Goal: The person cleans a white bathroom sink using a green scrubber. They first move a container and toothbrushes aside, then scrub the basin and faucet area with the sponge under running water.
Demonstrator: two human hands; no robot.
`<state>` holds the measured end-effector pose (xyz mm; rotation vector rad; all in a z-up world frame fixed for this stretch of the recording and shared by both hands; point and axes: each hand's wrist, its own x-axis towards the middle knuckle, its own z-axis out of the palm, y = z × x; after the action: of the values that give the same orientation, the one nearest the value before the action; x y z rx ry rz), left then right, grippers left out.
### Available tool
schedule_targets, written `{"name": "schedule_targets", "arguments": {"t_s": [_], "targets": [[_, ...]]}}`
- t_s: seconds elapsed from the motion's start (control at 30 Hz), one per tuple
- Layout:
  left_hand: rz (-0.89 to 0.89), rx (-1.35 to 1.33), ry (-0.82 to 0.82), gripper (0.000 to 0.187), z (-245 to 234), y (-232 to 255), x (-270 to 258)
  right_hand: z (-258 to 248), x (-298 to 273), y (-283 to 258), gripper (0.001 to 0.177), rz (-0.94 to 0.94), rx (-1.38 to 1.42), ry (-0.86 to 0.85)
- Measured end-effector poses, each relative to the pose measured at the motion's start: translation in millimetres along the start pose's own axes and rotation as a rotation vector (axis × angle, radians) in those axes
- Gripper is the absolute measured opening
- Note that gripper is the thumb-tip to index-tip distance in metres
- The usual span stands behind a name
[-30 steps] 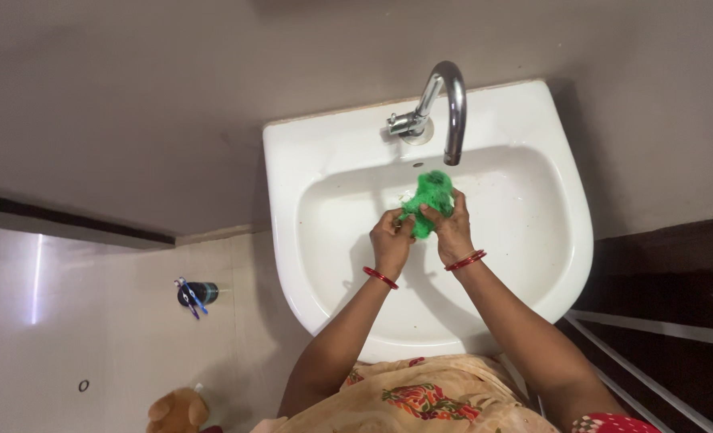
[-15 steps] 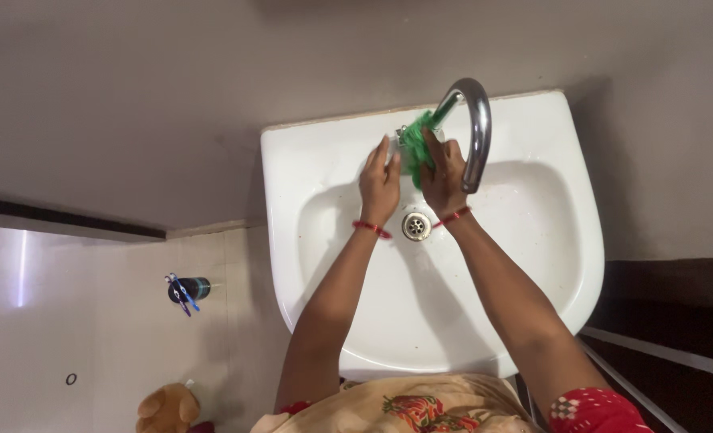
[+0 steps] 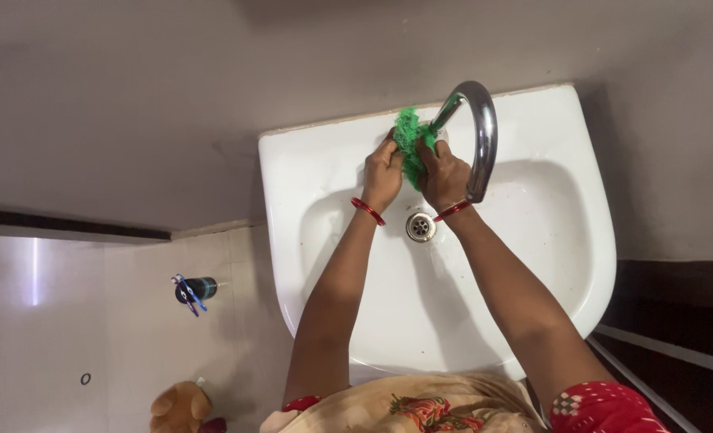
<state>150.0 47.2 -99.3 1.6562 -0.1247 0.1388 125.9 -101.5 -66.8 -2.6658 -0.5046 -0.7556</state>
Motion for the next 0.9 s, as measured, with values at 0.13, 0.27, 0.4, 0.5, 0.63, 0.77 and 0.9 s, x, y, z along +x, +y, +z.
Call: {"name": "schedule_targets", "arguments": {"t_s": [0.13,0.27,0.4,0.5,0.63,0.77,0.9], "targets": [[0.089,-0.062,-0.026,0.052,-6,3,-1,6,-19,24,0.045,0.134,0.142,-0.120],[0.001,-0.129,-0.042,0.058,-3,3,-1,-5,-30,43,0.038,0.230,0.115,-0.284],[0.005,-0.147,-0.024,0.064,1,-2,-2,-40,-33,54,0.025,0.408,0.348,-0.376],[-0.046,-0.198,-0.021,0.068,4,1,-3,-72,-36,62,0.023,0.825,0.577,-0.578],[0.054,-0.161,-0.011,0.055,8,13,-3,-88,-41,71,0.033,0.857,0.918,-0.309],[-0.110,-0.092,0.022,0.048,10,25,-7,-30,-28,84,0.025,0.652,0.881,0.108],[0.052,-0.011,0.067,0.044,11,21,-8,48,-10,81,0.018,0.398,0.311,0.043]]}}
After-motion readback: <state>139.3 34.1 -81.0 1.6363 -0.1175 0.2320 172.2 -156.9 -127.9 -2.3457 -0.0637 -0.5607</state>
